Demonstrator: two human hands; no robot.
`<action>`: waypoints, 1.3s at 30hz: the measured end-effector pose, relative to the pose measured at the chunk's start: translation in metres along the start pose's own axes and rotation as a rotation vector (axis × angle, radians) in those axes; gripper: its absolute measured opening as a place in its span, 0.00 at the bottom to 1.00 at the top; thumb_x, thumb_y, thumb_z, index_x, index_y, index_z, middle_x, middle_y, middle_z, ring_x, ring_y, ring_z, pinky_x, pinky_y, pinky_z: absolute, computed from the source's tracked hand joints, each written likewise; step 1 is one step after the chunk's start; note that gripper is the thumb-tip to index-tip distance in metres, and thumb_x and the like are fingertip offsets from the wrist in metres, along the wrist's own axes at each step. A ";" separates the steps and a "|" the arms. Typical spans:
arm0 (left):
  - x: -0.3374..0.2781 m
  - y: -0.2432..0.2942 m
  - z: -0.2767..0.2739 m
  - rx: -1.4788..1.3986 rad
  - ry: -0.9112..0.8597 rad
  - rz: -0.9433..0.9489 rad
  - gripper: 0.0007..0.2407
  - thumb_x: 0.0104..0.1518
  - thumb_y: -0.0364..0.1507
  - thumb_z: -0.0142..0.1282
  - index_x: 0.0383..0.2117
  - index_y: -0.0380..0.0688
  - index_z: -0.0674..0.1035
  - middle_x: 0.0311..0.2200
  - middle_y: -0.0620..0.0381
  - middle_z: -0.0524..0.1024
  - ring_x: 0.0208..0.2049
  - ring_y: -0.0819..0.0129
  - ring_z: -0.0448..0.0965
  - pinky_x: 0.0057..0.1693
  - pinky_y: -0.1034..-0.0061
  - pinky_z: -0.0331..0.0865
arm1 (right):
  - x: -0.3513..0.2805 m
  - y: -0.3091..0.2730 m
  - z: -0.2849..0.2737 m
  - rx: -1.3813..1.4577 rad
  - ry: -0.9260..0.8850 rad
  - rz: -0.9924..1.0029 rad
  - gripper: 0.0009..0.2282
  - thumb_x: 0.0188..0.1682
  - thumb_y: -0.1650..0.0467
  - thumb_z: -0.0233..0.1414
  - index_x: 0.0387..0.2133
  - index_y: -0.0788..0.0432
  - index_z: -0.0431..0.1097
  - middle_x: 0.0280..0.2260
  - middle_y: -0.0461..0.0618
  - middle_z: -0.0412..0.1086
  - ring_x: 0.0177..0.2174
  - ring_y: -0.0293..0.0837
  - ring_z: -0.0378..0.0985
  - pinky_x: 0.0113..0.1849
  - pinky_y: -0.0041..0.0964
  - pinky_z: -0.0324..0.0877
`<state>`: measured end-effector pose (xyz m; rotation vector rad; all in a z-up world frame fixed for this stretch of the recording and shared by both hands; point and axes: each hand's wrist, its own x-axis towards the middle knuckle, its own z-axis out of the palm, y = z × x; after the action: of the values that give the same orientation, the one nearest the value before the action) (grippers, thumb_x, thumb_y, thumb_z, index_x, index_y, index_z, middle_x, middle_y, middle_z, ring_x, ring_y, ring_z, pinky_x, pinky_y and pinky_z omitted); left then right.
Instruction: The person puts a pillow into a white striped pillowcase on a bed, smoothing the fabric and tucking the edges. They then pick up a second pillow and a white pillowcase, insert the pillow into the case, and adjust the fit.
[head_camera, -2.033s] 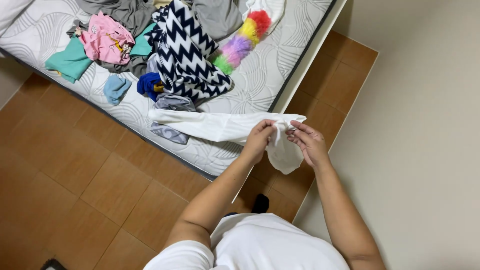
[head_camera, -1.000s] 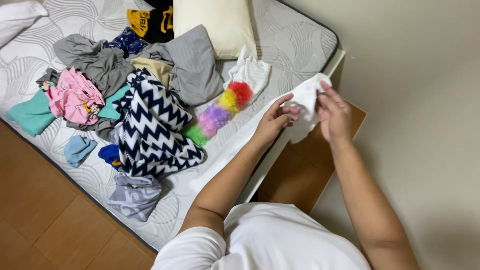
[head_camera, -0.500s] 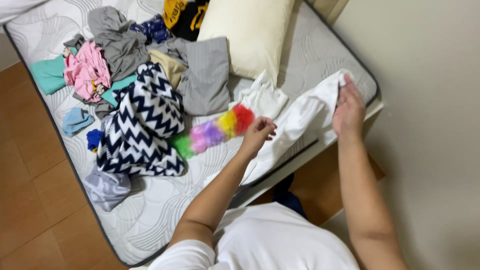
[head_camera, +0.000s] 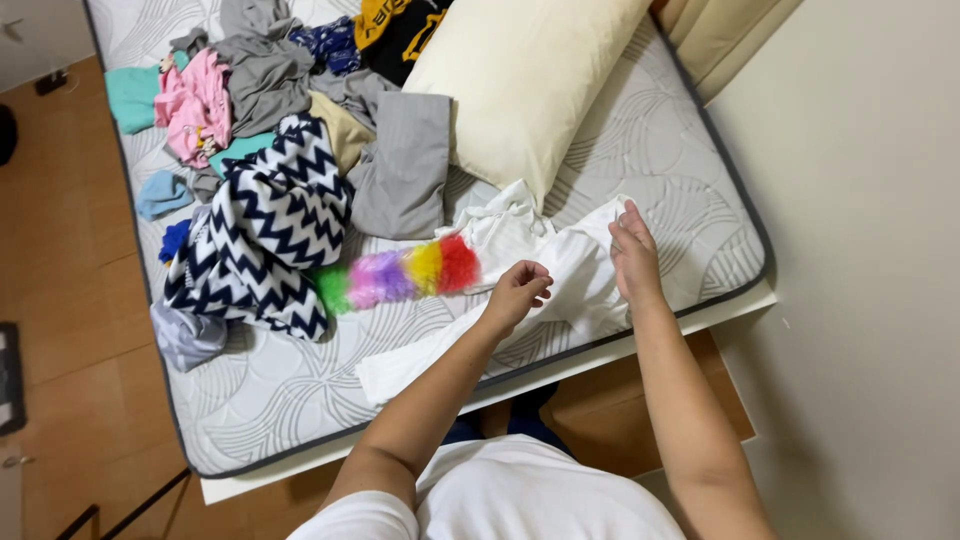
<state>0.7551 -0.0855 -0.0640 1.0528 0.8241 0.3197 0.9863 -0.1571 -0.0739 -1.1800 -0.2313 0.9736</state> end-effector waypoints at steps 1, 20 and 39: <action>-0.001 0.000 -0.002 0.001 0.016 -0.005 0.04 0.60 0.27 0.57 0.36 0.42 0.76 0.32 0.60 0.77 0.34 0.73 0.77 0.41 0.77 0.71 | 0.003 0.007 -0.002 0.004 -0.010 0.013 0.29 0.54 0.73 0.49 0.70 0.57 0.49 0.69 0.50 0.48 0.64 0.40 0.55 0.62 0.39 0.47; 0.009 -0.006 -0.057 -0.077 0.098 0.016 0.10 0.62 0.28 0.53 0.46 0.38 0.78 0.38 0.58 0.80 0.36 0.73 0.78 0.42 0.77 0.72 | -0.031 0.087 0.085 -0.269 -0.252 0.407 0.15 0.55 0.70 0.47 0.53 0.63 0.69 0.43 0.51 0.75 0.40 0.43 0.78 0.42 0.38 0.73; -0.110 -0.027 -0.374 -0.181 0.134 -0.001 0.04 0.62 0.27 0.53 0.38 0.42 0.78 0.34 0.60 0.79 0.32 0.73 0.79 0.38 0.78 0.71 | -0.149 0.283 0.322 -0.109 -0.128 0.521 0.12 0.53 0.71 0.51 0.50 0.59 0.69 0.37 0.48 0.73 0.35 0.42 0.77 0.38 0.37 0.73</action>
<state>0.4041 0.0751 -0.1274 0.8682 0.8982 0.4595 0.5523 -0.0385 -0.1363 -1.3091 -0.0769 1.5097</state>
